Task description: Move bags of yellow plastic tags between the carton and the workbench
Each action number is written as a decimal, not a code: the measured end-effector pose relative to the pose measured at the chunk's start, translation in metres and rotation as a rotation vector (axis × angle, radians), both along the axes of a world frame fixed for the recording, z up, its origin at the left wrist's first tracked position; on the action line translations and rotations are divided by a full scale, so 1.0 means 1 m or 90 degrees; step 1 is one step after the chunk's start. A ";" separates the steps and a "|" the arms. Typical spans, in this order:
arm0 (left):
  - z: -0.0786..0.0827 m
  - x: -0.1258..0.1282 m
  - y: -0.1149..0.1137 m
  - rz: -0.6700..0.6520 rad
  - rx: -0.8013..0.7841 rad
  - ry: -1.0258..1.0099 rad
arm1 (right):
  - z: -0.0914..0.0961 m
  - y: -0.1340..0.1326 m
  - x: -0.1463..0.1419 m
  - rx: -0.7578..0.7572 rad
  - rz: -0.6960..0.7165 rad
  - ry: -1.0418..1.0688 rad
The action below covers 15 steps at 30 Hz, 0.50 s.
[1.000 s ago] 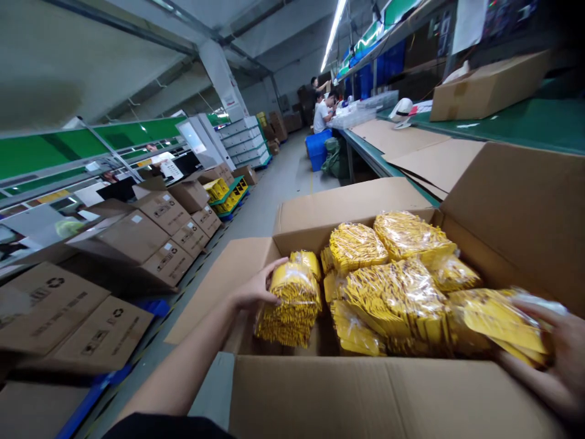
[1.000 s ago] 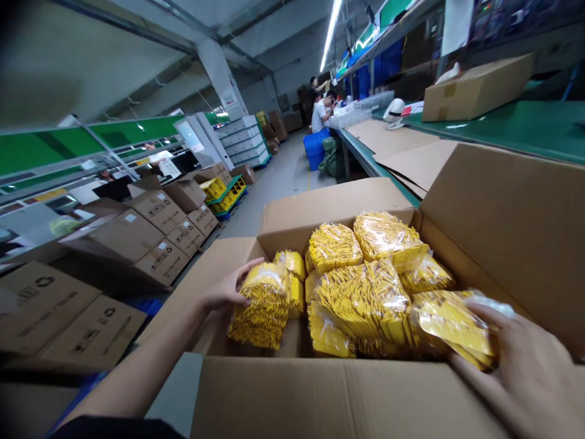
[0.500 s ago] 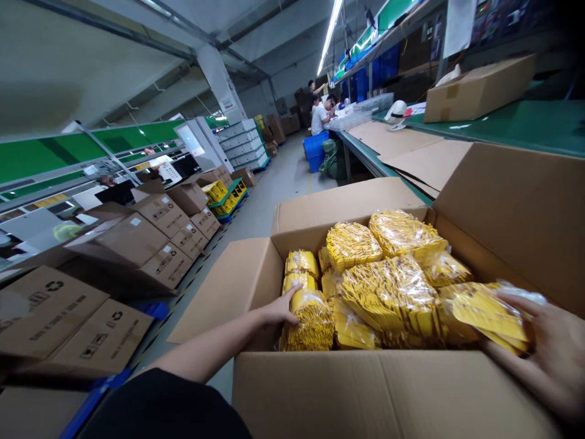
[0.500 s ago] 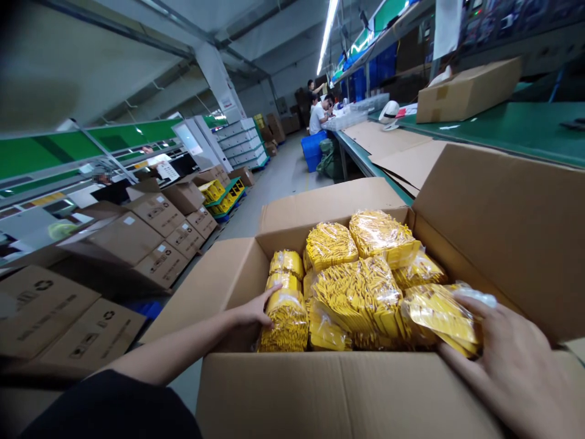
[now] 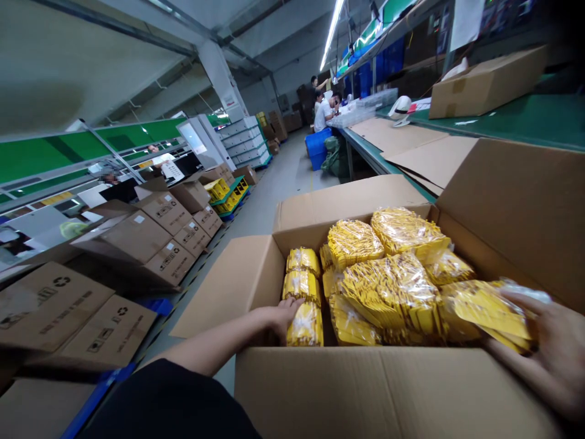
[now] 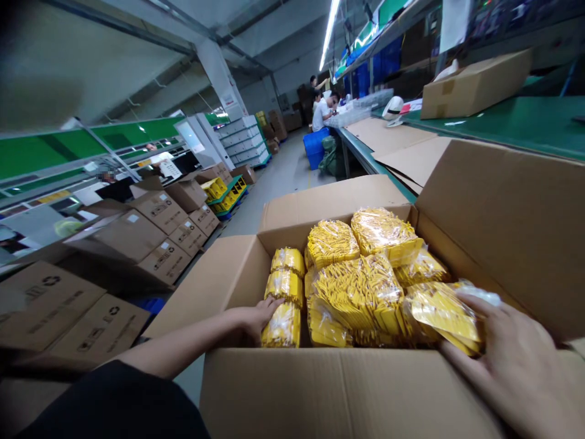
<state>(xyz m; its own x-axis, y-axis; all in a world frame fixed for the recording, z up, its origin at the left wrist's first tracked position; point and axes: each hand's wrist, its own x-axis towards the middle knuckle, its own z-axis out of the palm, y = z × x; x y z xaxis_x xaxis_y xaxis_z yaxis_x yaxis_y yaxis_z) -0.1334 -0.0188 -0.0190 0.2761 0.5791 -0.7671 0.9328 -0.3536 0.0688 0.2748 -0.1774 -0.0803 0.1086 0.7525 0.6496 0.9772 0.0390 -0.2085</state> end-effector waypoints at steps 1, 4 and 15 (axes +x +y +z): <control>-0.003 0.001 -0.001 -0.014 -0.001 0.028 | 0.002 0.000 -0.001 0.006 -0.004 -0.017; -0.011 0.002 -0.005 -0.034 -0.011 0.025 | 0.009 -0.001 -0.004 0.014 -0.014 -0.036; -0.028 -0.014 -0.005 -0.034 0.062 -0.059 | 0.003 -0.001 -0.001 0.019 0.005 -0.015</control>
<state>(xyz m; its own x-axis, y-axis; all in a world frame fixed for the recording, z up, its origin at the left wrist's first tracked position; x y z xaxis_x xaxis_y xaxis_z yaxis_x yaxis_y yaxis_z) -0.1477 -0.0241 -0.0467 0.3753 0.6329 -0.6772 0.9040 -0.4112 0.1167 0.2740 -0.1788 -0.0768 0.0869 0.7336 0.6740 0.9816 0.0525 -0.1838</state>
